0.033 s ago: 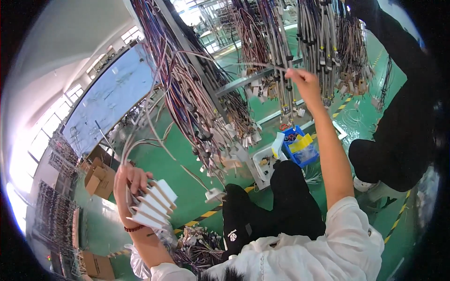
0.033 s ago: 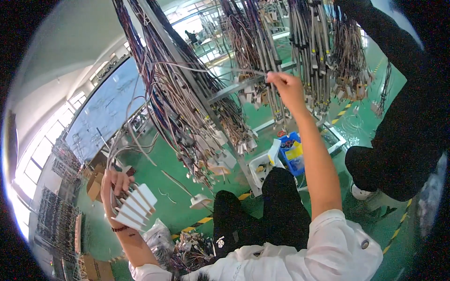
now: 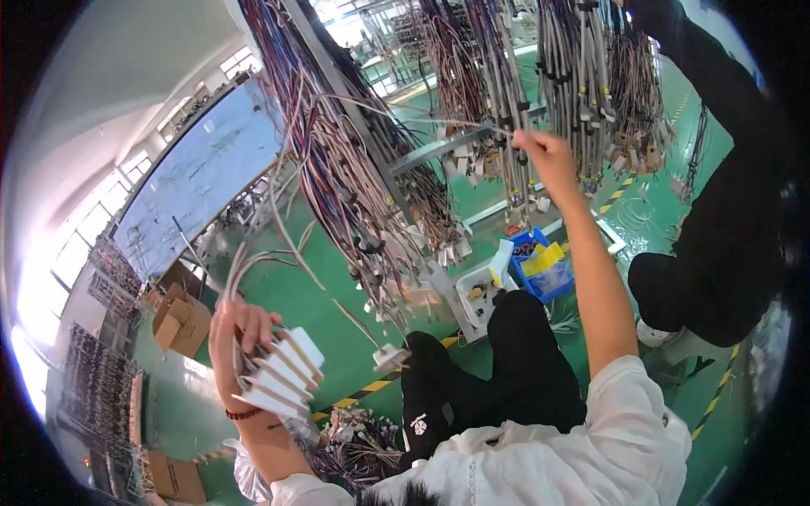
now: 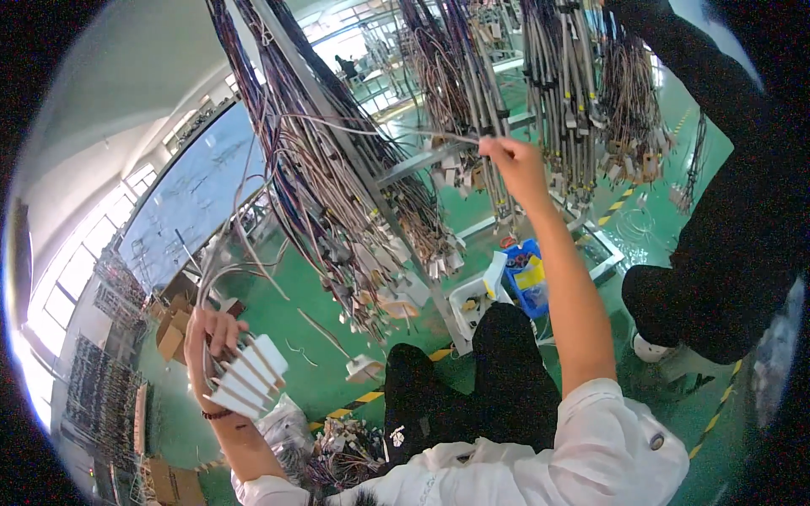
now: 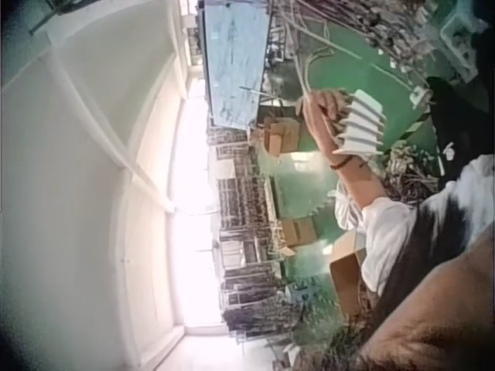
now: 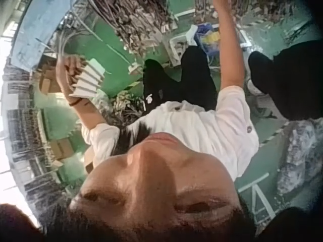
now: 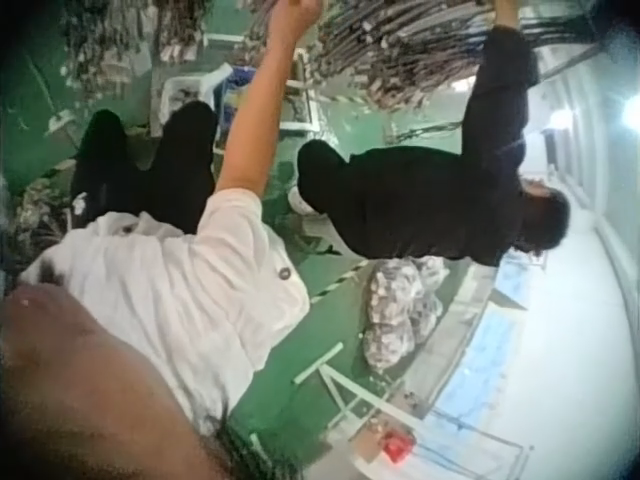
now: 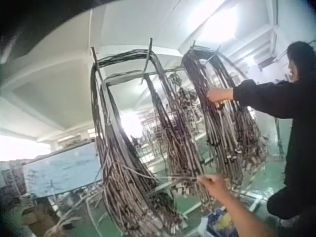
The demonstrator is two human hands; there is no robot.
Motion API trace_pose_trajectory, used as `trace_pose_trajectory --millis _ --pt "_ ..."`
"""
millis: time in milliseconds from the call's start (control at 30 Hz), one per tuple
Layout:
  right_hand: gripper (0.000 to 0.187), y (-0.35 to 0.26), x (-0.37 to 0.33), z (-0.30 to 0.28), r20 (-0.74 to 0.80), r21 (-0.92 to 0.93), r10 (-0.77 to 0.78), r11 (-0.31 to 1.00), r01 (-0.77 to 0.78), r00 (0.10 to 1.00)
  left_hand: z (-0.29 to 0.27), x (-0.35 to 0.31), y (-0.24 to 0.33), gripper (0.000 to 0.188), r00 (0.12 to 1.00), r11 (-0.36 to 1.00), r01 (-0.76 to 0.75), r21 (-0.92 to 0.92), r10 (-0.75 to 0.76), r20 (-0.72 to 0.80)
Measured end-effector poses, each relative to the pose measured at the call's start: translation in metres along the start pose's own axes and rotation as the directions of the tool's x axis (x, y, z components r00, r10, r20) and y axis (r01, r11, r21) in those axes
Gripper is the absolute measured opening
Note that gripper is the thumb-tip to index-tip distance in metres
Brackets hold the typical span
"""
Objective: Organizing and sorting bundles of wire harnesses on a factory rack.
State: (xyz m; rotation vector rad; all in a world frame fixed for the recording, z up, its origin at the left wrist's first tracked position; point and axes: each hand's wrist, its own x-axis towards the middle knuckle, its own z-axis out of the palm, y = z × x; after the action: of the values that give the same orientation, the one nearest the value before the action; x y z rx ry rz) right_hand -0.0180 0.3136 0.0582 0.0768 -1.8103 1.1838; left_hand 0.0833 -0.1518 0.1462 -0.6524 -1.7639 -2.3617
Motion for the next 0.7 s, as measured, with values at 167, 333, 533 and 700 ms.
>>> trace_pose_trajectory --millis 167,333,533,700 --pt "0.028 -0.032 0.003 0.008 -0.371 0.101 -0.026 0.993 0.068 0.928 -0.017 -0.014 0.021 0.029 1.0 0.989 -0.003 -0.15 0.006 0.021" --pt "0.032 -0.031 0.067 -0.054 -0.48 -0.202 -0.217 0.97 0.134 0.85 -0.021 -0.005 0.03 0.03 0.997 0.993 0.017 -0.115 -0.025 -0.068" --pt "0.031 -0.021 0.068 -0.038 -0.162 -0.14 -0.119 0.985 0.097 0.98 -0.018 -0.016 0.028 0.028 0.999 0.998 0.001 -0.064 0.002 0.04" --pt "0.032 -0.023 0.035 0.004 0.019 -0.238 -0.079 0.968 0.081 0.997 -0.007 -0.03 0.022 0.03 0.996 0.999 0.047 -0.019 -0.045 0.08"
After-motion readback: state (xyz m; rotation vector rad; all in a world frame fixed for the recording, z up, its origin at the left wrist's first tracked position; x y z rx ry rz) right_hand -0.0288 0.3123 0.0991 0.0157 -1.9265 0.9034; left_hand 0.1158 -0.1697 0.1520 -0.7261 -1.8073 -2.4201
